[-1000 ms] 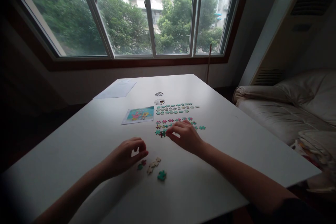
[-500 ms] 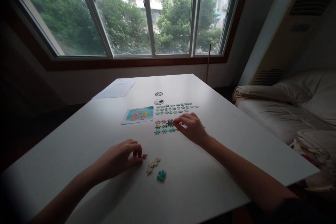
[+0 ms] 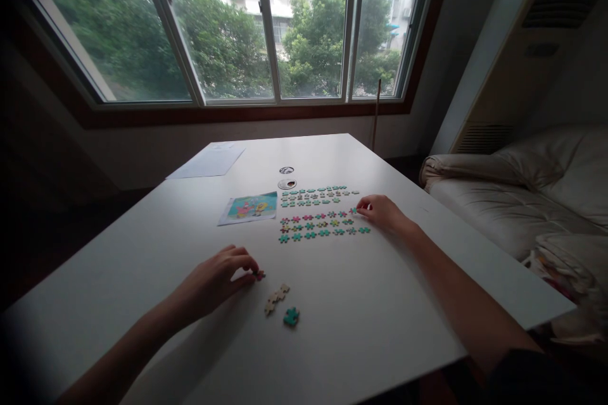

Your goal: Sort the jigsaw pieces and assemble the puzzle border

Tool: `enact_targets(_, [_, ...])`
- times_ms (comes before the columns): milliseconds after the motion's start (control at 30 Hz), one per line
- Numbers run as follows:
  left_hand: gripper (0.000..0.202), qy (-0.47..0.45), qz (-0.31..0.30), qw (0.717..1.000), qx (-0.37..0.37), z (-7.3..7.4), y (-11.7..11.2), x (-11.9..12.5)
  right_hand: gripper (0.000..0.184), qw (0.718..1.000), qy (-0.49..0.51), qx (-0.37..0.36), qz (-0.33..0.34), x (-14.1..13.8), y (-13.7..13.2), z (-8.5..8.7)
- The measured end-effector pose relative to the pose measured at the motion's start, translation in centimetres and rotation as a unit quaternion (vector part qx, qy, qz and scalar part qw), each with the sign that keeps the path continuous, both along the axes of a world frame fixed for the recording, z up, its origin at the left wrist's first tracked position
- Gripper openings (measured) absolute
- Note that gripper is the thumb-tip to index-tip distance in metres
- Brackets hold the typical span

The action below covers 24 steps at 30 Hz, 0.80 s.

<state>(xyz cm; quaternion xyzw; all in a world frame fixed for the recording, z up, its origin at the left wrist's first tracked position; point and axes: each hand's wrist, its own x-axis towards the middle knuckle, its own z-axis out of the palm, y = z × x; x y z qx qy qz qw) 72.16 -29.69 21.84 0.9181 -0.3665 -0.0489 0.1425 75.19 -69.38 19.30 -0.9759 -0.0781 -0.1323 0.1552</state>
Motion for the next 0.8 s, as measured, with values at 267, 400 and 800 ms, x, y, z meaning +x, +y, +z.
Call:
enact_targets(267, [0.012, 0.044, 0.008, 0.998, -0.044, -0.7, 0.1, 0.4, 0.016, 0.999, 0.013, 0.037, 0.018, 0.1, -0.3, -0.6])
enact_targets(400, [0.013, 0.078, 0.02, 0.995, -0.052, -0.7, 0.2, 0.6, 0.015, 1.0, 0.005, 0.02, 0.01, 0.0, 0.1, -0.2])
enact_targets(800, [0.008, 0.126, 0.058, 0.963, -0.23, -1.1, -2.0, -0.2, 0.009, 0.971, -0.083, 0.04, 0.222, -4.8, 12.4, 2.1])
